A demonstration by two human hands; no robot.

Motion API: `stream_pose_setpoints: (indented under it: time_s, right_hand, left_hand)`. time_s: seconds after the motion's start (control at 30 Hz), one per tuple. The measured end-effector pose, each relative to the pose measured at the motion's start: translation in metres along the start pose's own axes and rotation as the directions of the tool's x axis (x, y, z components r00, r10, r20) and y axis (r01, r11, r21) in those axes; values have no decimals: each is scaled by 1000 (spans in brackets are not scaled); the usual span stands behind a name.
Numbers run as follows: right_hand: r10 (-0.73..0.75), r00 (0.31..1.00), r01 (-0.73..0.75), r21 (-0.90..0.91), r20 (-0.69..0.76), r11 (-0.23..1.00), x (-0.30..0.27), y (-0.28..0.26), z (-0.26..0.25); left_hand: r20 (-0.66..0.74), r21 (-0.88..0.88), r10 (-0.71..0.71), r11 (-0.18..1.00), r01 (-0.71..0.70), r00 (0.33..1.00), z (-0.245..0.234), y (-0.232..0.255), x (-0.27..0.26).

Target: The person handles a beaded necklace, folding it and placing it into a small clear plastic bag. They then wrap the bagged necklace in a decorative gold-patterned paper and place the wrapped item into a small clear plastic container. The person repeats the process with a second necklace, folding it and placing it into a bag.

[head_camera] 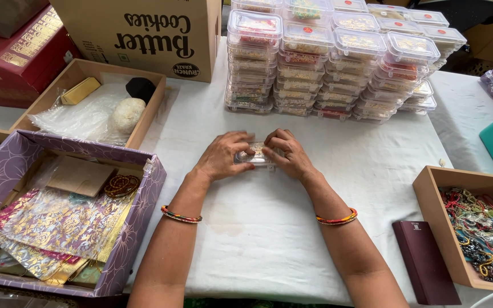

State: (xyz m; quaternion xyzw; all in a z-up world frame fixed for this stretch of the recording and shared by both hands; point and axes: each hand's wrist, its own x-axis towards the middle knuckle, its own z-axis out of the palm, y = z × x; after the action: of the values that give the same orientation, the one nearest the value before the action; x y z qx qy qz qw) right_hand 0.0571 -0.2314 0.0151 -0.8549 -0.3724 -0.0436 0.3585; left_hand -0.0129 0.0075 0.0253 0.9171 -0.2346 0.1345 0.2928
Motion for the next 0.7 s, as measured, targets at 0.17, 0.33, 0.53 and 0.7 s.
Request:
stream_pose_setpoints:
  time_s: [0.17, 0.33, 0.53, 0.7]
  right_hand:
    - [-55, 994, 52, 38, 90, 998, -2, -17, -16]
    - [92, 968, -117, 95, 233, 989, 1, -20, -22]
    - [186, 947, -205, 47, 263, 978, 3, -21, -21]
    - [167, 952, -206, 134, 257, 969, 1, -19, -20]
  left_hand:
    - [51, -72, -92, 993, 96, 994, -13, 1, 0]
    - [200, -175, -269, 936, 305, 942, -13, 2, 1]
    - [230, -175, -361, 898, 403, 904, -9, -3, 2]
    - [251, -212, -311, 906, 366, 917, -9, -5, 2]
